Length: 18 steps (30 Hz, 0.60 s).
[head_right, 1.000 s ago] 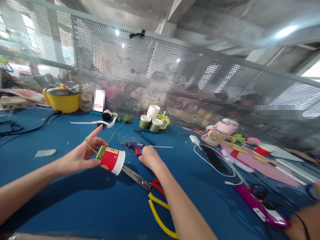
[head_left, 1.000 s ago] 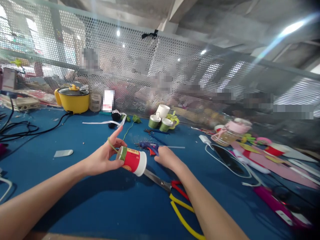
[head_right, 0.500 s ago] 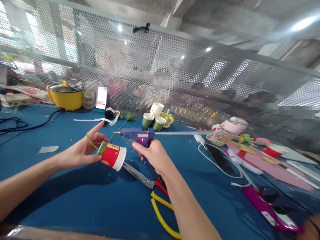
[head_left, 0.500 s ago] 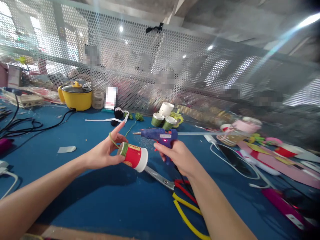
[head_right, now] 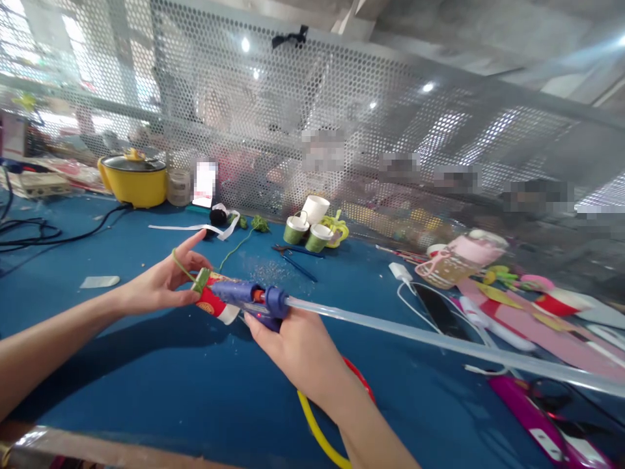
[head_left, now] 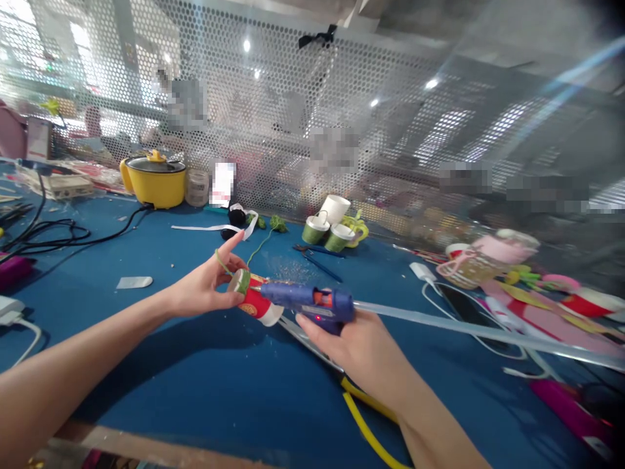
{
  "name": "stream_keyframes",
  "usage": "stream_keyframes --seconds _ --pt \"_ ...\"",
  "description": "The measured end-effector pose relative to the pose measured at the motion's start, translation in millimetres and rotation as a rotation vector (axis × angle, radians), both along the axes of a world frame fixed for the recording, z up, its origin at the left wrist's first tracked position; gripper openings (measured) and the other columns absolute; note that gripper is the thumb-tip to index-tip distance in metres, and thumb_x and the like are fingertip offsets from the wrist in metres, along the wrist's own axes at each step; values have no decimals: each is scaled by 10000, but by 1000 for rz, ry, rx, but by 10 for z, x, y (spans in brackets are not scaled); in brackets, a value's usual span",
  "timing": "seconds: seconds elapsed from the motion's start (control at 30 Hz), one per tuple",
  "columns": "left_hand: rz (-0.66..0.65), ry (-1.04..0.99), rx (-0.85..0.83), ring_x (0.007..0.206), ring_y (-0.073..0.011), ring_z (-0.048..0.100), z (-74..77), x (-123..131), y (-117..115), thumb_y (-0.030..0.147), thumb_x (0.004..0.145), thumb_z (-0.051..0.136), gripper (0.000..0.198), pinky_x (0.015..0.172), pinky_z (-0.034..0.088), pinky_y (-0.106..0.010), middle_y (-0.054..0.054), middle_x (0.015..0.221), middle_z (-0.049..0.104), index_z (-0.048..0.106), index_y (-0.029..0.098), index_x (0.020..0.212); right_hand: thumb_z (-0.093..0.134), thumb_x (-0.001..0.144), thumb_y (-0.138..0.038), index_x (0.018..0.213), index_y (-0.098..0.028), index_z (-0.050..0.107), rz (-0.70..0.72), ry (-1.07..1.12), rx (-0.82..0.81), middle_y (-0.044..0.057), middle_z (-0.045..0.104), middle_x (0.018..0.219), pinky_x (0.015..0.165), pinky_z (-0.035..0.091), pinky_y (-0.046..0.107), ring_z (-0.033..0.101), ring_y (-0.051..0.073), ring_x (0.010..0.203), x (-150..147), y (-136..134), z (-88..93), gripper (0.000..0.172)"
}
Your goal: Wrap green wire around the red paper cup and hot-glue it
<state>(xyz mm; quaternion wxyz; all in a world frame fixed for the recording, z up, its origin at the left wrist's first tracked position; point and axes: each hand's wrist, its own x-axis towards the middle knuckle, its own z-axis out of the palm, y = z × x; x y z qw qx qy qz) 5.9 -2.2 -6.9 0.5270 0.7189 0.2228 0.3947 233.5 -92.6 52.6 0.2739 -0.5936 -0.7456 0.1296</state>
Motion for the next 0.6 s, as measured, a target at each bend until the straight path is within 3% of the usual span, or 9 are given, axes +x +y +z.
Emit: stream_keyframes --seconds 0.17,0.6 --pt "4 -12 -12 956 -179 526 -9 0 2 151 732 655 944 893 416 -390 -32 1019 499 65 342 1444 524 791 -299 779 -199 668 8 -75 29 35 723 791 669 523 301 670 212 713 -32 -23 14 175" --pt "30 27 23 966 -186 537 7 -2 7 149 703 667 964 916 416 -407 -42 1041 507 78 326 1445 517 795 -230 818 -204 661 44 -114 117 27 714 761 641 529 267 669 193 678 -63 -17 30 148"
